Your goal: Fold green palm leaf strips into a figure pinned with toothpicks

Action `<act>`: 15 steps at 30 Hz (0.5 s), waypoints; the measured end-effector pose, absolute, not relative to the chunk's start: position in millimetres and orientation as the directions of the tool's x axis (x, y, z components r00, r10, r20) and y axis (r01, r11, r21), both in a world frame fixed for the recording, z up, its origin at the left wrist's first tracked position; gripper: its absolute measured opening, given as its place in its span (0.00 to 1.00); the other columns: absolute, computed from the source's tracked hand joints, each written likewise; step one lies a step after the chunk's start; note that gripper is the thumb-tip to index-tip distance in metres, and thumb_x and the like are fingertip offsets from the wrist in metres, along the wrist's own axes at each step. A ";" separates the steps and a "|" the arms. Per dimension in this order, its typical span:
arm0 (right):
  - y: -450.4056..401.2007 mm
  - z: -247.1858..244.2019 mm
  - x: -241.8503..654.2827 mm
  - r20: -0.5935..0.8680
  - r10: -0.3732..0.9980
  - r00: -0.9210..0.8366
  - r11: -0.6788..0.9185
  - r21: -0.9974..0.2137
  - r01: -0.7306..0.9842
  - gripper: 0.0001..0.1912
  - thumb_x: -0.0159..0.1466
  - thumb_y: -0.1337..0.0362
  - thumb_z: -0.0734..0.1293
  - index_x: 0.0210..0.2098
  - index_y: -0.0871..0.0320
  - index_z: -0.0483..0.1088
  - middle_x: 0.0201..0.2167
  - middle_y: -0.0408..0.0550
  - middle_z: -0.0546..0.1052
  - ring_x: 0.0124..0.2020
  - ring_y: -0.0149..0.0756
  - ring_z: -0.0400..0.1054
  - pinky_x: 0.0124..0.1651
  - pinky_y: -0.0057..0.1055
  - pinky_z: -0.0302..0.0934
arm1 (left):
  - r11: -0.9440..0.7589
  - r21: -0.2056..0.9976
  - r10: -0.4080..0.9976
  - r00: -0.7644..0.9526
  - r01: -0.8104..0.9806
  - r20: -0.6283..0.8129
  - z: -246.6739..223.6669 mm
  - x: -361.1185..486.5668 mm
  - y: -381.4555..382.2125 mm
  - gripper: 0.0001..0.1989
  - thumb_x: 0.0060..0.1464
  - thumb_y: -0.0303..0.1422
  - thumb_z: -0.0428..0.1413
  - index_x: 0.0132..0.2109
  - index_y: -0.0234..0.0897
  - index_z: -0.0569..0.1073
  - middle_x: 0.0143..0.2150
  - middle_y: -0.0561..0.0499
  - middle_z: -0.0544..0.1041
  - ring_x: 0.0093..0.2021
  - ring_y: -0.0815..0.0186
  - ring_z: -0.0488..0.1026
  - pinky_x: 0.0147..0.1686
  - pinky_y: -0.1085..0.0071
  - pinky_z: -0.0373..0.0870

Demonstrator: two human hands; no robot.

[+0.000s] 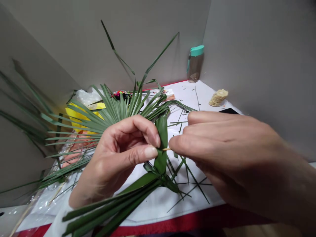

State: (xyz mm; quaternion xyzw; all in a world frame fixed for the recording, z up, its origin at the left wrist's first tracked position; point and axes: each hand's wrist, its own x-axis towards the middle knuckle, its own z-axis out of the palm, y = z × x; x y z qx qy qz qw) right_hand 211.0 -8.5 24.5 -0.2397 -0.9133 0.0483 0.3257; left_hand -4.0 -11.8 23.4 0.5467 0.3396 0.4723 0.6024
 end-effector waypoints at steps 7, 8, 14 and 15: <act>-8.5 25.5 205.8 0.701 0.324 -0.635 0.886 0.009 0.463 0.19 0.64 0.82 0.58 0.23 0.59 0.70 0.23 0.43 0.65 0.29 0.35 0.52 0.32 0.36 0.47 | -0.029 0.972 0.939 0.327 -0.235 0.107 21.7 -4.4 -11.4 0.06 0.49 0.23 0.67 0.32 0.38 0.81 0.28 0.55 0.74 0.27 0.73 0.68 0.25 0.79 0.66; -8.4 26.4 206.1 0.701 0.327 -0.634 0.887 0.003 0.462 0.20 0.64 0.82 0.58 0.23 0.59 0.71 0.22 0.43 0.66 0.29 0.35 0.53 0.32 0.36 0.47 | -0.023 0.972 0.940 0.326 -0.235 0.101 21.7 -4.5 -11.6 0.06 0.49 0.23 0.67 0.32 0.38 0.80 0.29 0.54 0.74 0.27 0.73 0.68 0.25 0.79 0.67; -7.5 25.6 205.8 0.710 0.367 -0.601 0.886 -0.071 0.458 0.20 0.65 0.81 0.59 0.24 0.60 0.74 0.21 0.42 0.66 0.29 0.33 0.54 0.33 0.37 0.50 | -0.034 0.969 0.941 0.319 -0.243 0.113 24.3 -4.1 -13.0 0.06 0.49 0.24 0.67 0.32 0.38 0.79 0.29 0.55 0.74 0.28 0.73 0.68 0.27 0.80 0.67; -7.1 24.5 205.0 0.717 0.367 -0.592 0.888 -0.081 0.453 0.20 0.66 0.81 0.60 0.24 0.60 0.73 0.22 0.42 0.67 0.29 0.33 0.54 0.33 0.37 0.50 | -0.034 0.970 0.940 0.321 -0.241 0.112 24.7 -3.9 -13.3 0.06 0.49 0.24 0.67 0.32 0.39 0.79 0.29 0.55 0.74 0.28 0.73 0.68 0.27 0.80 0.67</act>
